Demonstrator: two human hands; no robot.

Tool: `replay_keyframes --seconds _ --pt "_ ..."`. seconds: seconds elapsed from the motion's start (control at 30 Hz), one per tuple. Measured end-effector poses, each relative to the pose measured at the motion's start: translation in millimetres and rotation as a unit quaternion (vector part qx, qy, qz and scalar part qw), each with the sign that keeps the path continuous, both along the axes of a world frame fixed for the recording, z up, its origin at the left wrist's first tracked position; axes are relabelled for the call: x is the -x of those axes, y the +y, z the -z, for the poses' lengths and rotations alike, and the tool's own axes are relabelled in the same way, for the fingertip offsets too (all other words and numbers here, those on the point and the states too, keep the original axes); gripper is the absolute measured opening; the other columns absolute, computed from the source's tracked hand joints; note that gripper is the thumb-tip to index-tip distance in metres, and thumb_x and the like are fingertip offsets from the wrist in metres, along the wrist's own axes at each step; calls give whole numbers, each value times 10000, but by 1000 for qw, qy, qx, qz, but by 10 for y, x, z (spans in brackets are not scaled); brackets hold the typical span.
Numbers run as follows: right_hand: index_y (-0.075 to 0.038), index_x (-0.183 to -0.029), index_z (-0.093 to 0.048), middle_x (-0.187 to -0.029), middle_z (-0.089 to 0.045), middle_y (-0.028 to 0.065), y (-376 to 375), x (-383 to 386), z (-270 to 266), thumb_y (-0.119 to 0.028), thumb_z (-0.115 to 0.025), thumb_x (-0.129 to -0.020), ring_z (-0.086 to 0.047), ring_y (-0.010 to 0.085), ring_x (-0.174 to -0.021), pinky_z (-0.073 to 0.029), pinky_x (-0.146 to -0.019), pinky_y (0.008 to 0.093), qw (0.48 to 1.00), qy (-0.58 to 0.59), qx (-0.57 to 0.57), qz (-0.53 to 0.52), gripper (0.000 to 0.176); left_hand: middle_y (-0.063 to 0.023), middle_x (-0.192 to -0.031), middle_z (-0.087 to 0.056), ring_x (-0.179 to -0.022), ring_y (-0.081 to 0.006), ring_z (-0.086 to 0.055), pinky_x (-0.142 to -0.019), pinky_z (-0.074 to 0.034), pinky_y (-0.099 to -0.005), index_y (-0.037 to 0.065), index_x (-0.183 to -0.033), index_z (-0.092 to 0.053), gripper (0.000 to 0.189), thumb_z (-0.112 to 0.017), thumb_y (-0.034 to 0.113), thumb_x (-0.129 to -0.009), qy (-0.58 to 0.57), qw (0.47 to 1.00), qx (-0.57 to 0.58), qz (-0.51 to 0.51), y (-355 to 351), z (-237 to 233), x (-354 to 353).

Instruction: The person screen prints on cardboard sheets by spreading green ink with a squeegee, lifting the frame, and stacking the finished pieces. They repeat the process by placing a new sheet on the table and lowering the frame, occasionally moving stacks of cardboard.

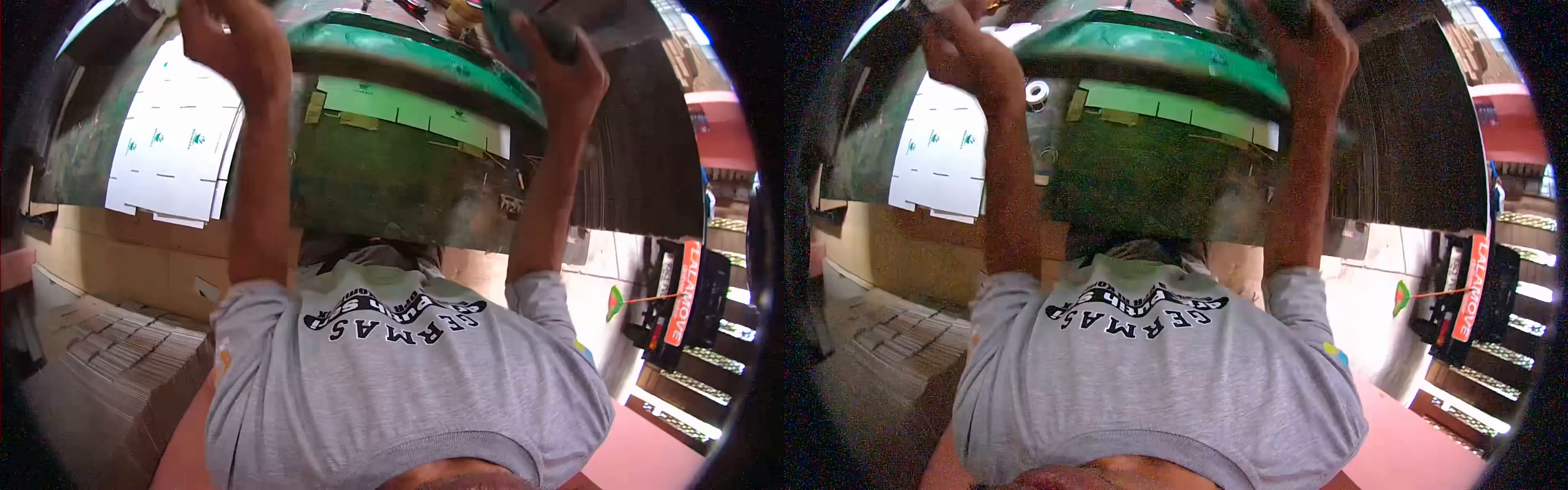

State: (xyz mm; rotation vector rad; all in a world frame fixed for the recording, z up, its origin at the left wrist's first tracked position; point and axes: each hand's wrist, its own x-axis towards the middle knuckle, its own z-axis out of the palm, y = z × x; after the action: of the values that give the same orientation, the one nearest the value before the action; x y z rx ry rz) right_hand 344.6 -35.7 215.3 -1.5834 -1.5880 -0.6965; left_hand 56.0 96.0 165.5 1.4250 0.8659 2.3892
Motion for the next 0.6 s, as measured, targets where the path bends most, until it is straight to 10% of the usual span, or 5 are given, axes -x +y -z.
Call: replay_keyframes --seconds 0.1,0.17,0.23,0.4,0.6 --pt "-45 -1011 -749 -848 -740 86 426 17 -350 -267 -841 -792 -675 116 -705 -543 -639 295 988 127 -55 -68 325 -31 -807 -576 -724 -136 -539 -669 -423 -269 32 -909 -601 333 -550 341 -1021 -31 988 -151 3 282 -381 -350" --pt "-39 -984 -748 -831 -735 79 549 -74 -564 -238 -850 -782 -662 100 -707 -529 -632 284 979 154 -64 -116 301 -141 -992 -666 -913 -240 -632 -859 -477 -380 -7 -941 -645 212 -587 197 -951 86 965 -229 -99 217 -211 -522" --pt "-57 -1007 -731 -856 -728 80 607 -141 -617 -225 -834 -787 -664 107 -718 -531 -642 287 979 155 -78 -111 295 -138 -1030 -667 -963 -260 -630 -897 -465 -401 16 -1039 -623 229 -642 220 -939 124 949 -264 122 -40 193 -990" --pt "-100 -1063 -689 -918 -708 81 738 -324 -685 -194 -793 -800 -666 125 -746 -537 -666 295 978 157 -87 -104 298 -241 -1371 -502 -1292 -382 -474 -1076 -365 -532 104 -1434 -434 750 -749 453 -850 506 833 -16 224 279 1904 -1468" --pt "-152 -1132 -638 -993 -685 82 695 -460 -695 -156 -744 -815 -670 146 -780 -543 -695 304 981 148 -87 -89 334 -241 -1570 -270 -1446 -460 -240 -1129 -126 -713 138 -1577 -101 1294 -861 556 -617 755 547 234 276 557 1900 -1444"
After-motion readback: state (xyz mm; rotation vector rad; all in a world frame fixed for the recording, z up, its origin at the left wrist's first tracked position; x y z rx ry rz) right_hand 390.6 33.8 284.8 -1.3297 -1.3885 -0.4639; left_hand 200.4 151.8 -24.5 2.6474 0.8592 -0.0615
